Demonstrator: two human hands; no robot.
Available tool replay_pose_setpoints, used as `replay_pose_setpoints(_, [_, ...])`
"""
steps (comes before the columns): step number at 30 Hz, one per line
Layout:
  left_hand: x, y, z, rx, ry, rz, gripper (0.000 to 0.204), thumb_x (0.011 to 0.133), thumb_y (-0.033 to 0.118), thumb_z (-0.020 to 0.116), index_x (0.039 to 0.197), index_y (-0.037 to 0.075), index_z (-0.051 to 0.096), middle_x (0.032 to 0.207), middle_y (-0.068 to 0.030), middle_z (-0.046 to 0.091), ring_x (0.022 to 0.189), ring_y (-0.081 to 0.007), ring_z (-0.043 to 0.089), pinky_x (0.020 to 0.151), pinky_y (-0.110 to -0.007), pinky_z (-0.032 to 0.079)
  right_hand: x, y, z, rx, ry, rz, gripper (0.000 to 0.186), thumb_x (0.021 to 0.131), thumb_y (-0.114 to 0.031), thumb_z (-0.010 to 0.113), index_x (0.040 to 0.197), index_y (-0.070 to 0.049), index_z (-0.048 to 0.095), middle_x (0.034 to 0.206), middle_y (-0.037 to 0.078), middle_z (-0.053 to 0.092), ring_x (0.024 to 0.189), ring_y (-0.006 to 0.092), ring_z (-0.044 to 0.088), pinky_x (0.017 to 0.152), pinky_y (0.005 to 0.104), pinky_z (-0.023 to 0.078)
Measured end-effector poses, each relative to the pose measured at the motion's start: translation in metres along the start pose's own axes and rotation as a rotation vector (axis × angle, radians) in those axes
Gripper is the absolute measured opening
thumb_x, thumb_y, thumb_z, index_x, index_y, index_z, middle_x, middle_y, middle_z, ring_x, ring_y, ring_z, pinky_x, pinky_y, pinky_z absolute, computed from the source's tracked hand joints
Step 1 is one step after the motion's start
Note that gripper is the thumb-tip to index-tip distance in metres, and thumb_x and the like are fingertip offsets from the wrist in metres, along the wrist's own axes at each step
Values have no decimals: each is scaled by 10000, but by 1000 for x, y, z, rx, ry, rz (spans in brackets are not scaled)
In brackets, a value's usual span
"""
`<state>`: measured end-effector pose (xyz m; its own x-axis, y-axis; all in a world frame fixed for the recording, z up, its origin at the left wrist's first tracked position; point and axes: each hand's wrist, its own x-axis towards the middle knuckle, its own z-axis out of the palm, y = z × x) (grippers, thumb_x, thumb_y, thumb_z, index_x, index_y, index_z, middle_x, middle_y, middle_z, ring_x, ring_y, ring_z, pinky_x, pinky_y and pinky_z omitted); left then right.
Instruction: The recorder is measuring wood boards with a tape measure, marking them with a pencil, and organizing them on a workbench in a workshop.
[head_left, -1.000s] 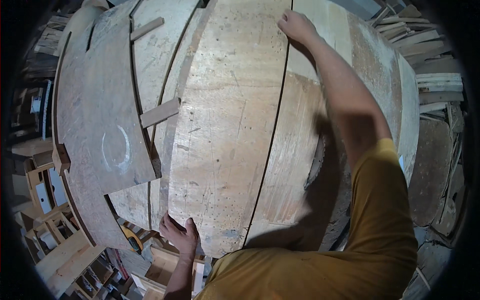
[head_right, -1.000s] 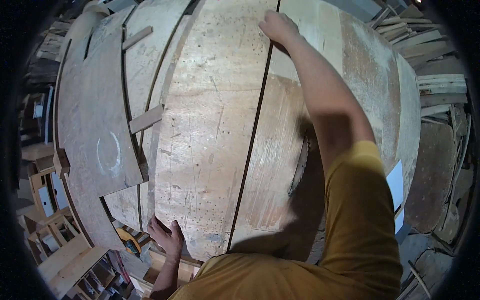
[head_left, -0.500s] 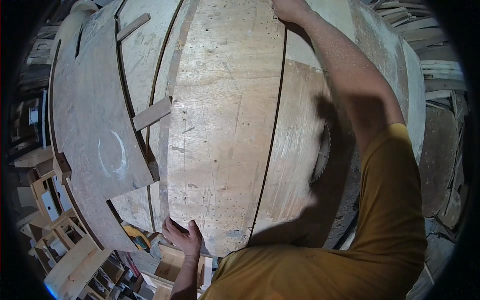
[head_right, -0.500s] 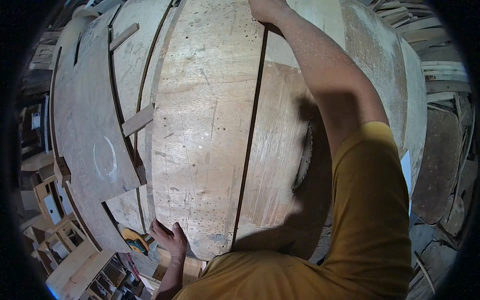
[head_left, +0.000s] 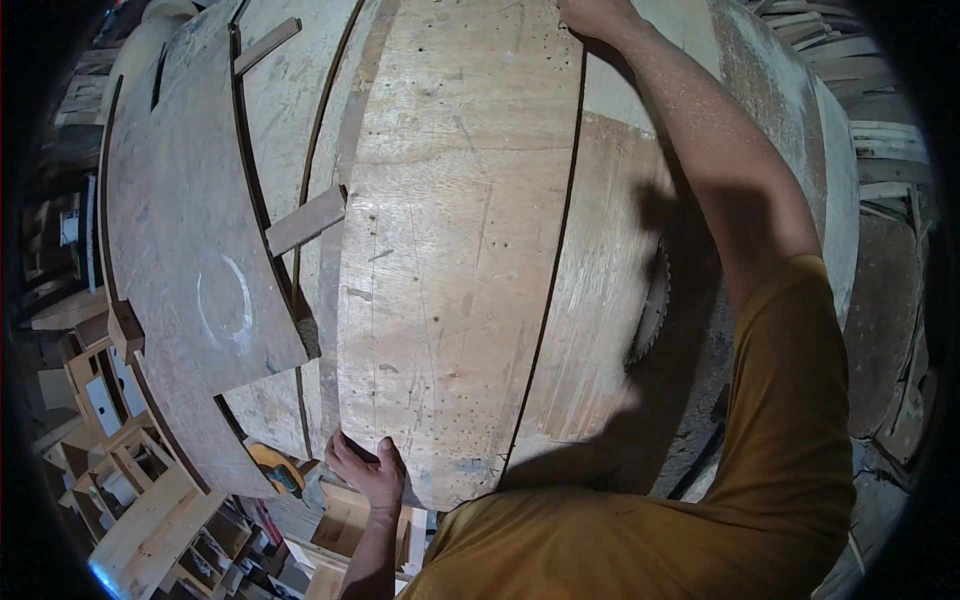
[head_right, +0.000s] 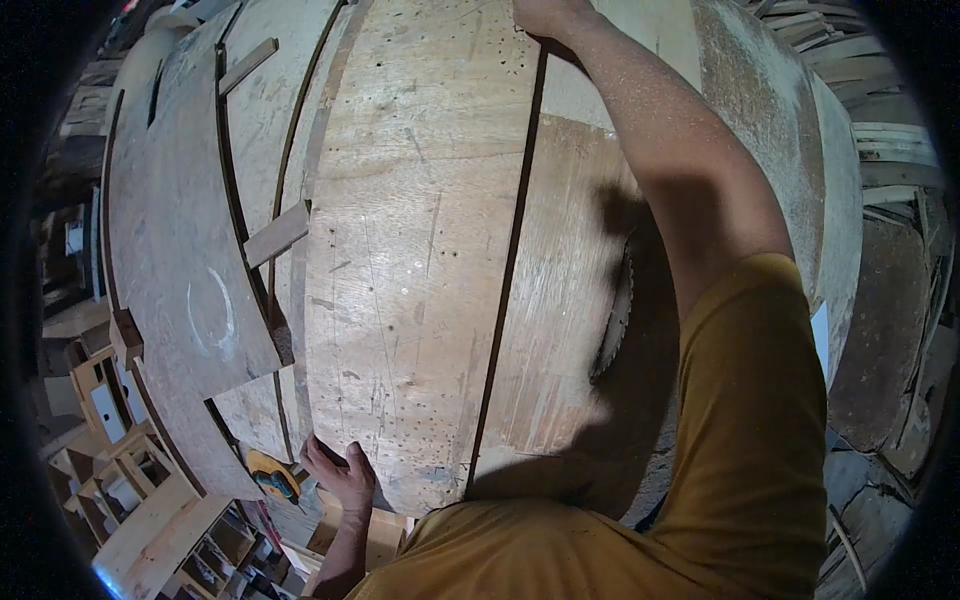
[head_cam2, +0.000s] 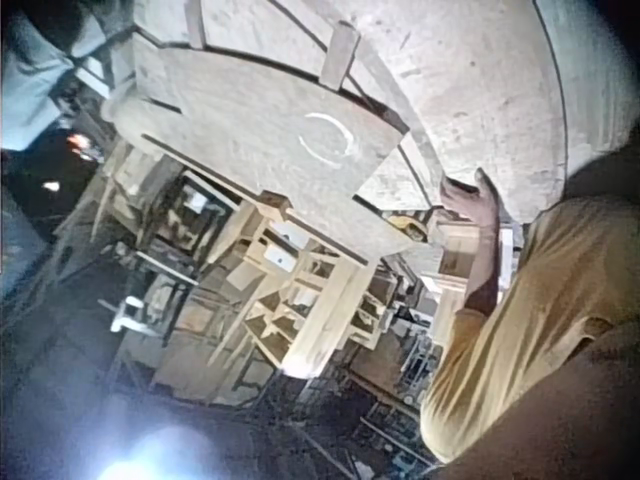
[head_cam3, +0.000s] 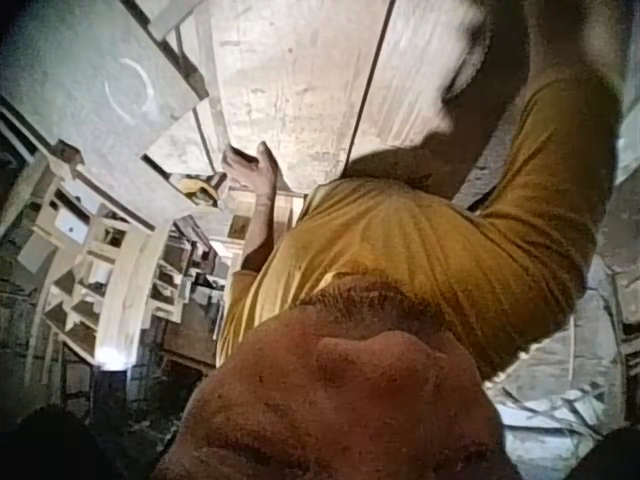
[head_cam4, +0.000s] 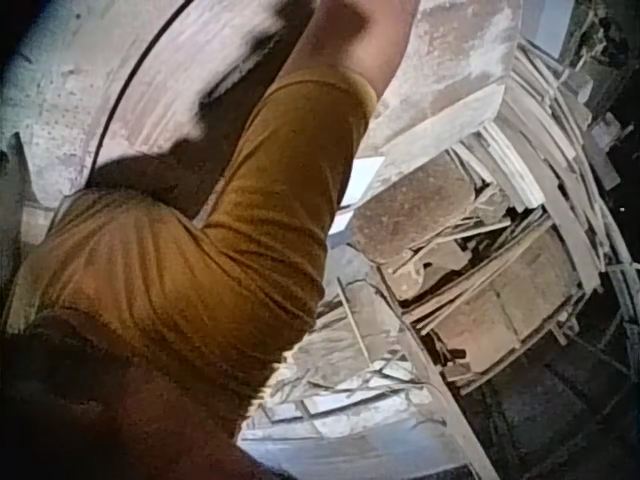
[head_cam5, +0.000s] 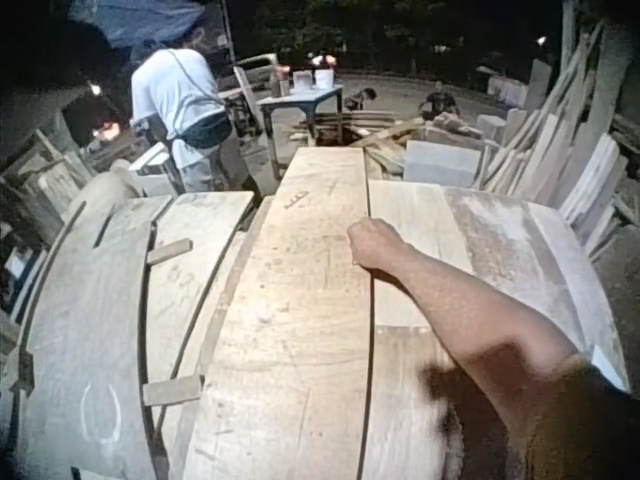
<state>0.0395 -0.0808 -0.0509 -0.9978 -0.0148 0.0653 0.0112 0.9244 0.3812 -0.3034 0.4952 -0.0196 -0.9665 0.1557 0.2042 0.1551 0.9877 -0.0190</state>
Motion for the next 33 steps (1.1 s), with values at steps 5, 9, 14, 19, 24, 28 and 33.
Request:
replay_pose_setpoints(5, [1,0,-1,-89,-24,-47,753,806,502,661,1313,-6,434,1204,-235,426,1126,-393,414,969,-521,330,-4,-3,1,32,-6,20,173,754,-88,582,823,27,692,841,277,663,840,418,667,751,484,541])
replay_pose_setpoints(9, [2,2,-4,-13,-17,-21,742,800,480,676,1305,-9,440,1203,-236,432,1116,-398,424,970,-520,335,-15,-7,-20,93,60,79,212,789,-116,556,841,46,683,871,292,655,874,424,661,780,481,530])
replay_pose_setpoints(14, [4,2,-8,-102,-38,1,731,780,378,730,1306,-31,431,1214,-272,438,1123,-437,437,972,-522,354,-114,-21,-82,87,-235,69,260,870,-195,506,964,4,644,887,249,657,843,388,648,745,469,512])
replay_pose_setpoints(19, [1,-23,-27,-71,-110,145,756,720,357,796,1297,-7,470,1203,-247,465,1119,-421,443,978,-512,353,-385,-120,-121,388,-1054,-56,296,914,-357,571,920,-82,679,900,153,651,830,250,637,795,408,505])
replay_pose_setpoints(24, [-3,-51,-41,-67,-127,296,716,671,331,830,1241,15,532,1171,-203,501,1106,-394,454,963,-480,364,-528,-258,-105,1096,-965,3,253,890,-245,624,881,6,655,794,132,677,680,207,660,666,353,527])
replay_pose_setpoints(28, [-2,-62,-42,-182,-138,266,682,661,314,841,1211,19,567,1146,-188,515,1102,-368,458,957,-453,377,-542,-296,-100,1166,-1031,351,316,921,-240,570,803,50,614,683,146,650,562,200,651,542,359,521])
replay_pose_setpoints(33, [3,-66,-40,-267,-212,230,658,668,307,841,1206,30,582,1136,-176,517,1099,-348,458,962,-437,382,-546,-298,-101,1276,-968,416,251,933,-171,575,792,36,589,666,84,638,534,136,630,474,279,505])
